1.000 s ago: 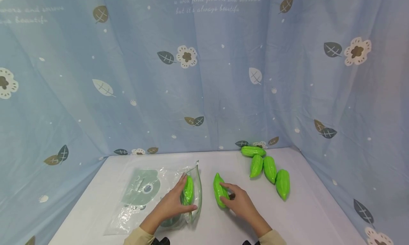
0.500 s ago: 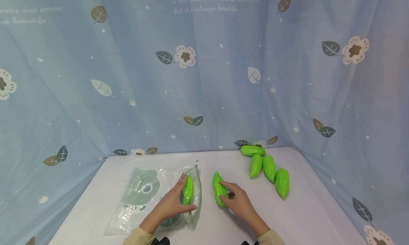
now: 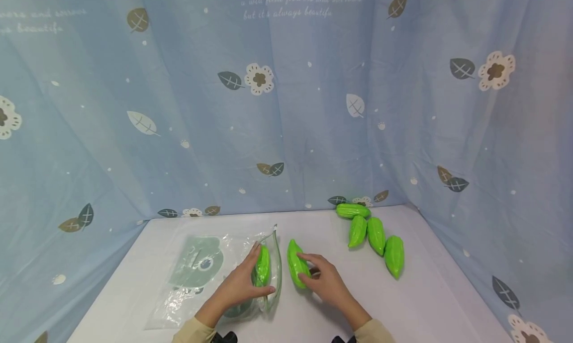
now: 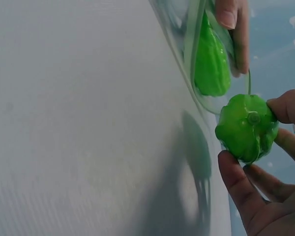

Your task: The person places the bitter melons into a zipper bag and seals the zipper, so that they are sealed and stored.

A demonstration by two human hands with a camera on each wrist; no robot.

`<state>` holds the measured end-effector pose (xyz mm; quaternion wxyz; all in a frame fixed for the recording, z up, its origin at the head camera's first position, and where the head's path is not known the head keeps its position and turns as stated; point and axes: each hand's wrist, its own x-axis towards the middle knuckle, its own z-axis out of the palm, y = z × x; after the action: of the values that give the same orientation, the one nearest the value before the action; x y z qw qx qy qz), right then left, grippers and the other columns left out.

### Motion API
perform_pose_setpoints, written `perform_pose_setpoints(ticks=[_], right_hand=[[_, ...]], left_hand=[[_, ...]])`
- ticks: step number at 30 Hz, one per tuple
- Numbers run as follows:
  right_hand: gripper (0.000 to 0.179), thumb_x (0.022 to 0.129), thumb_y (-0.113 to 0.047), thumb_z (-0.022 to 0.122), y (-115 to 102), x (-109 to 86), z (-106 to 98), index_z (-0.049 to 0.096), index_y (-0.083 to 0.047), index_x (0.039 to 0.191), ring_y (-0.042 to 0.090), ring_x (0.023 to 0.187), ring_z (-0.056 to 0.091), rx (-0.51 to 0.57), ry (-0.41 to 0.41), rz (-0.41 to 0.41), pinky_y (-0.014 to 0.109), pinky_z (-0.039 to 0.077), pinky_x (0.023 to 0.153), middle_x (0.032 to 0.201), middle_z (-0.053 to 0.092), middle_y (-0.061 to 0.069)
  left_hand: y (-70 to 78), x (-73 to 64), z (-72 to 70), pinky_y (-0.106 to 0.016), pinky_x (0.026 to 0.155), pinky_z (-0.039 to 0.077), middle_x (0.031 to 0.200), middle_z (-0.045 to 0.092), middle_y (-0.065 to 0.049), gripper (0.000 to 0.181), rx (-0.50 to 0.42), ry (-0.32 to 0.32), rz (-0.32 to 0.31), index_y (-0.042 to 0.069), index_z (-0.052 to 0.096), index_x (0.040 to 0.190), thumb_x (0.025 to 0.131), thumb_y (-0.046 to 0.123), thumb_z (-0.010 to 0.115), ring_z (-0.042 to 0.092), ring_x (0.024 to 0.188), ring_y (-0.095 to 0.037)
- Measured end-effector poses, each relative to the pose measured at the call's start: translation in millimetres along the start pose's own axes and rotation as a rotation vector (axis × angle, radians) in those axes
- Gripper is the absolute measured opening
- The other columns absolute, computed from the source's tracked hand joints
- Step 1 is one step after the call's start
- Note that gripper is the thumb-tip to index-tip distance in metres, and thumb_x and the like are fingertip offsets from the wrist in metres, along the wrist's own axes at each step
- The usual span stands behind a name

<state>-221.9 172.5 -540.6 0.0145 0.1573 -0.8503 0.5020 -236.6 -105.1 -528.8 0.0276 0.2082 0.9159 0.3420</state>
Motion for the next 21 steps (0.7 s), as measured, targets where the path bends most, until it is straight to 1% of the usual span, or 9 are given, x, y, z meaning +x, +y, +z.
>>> perform_pose_setpoints(ticks=[10,17,19,21], right_hand=[[0.05,0.096,-0.029,0.073,-5.2,7.9,12.9,0.059,-0.019,0.143,0.026,0.102,0.068,0.011,-0.071,-0.058,0.029,0.058,0.082,0.141,0.057,0.013],[0.05,0.098,-0.029,0.071,-9.9,14.6,21.3,0.058,-0.018,0.144,0.025,0.103,0.068,0.001,-0.108,-0.072,0.031,0.058,0.084,0.141,0.057,0.012],[0.05,0.098,-0.03,0.071,-10.8,16.2,23.6,0.058,-0.017,0.145,0.026,0.103,0.068,-0.003,-0.113,-0.077,0.031,0.058,0.084,0.142,0.057,0.012],[0.051,0.098,-0.03,0.07,-11.3,18.0,25.8,0.057,-0.016,0.145,0.026,0.104,0.068,-0.003,-0.117,-0.079,0.032,0.058,0.085,0.142,0.057,0.012]], left_hand=[[1.0,-0.3,-0.9,-0.08,0.105,0.027,0.17,0.013,-0.014,0.118,-0.004,-0.005,-0.002,0.002,0.022,0.162,0.077,0.058,0.082,0.034,0.146,-0.045],[0.5,-0.1,-0.5,-0.08,0.104,0.028,0.169,0.014,-0.014,0.118,-0.004,-0.004,-0.004,0.002,0.022,0.162,0.077,0.059,0.082,0.035,0.145,-0.045],[-0.1,-0.1,-0.1,-0.08,0.104,0.027,0.17,0.014,-0.013,0.118,-0.006,-0.003,-0.006,0.003,0.022,0.162,0.077,0.059,0.082,0.031,0.146,-0.047],[-0.7,-0.1,0.3,-0.08,0.105,0.026,0.17,0.014,-0.012,0.118,-0.012,-0.001,-0.005,0.004,0.021,0.162,0.077,0.06,0.081,0.025,0.148,-0.049]])
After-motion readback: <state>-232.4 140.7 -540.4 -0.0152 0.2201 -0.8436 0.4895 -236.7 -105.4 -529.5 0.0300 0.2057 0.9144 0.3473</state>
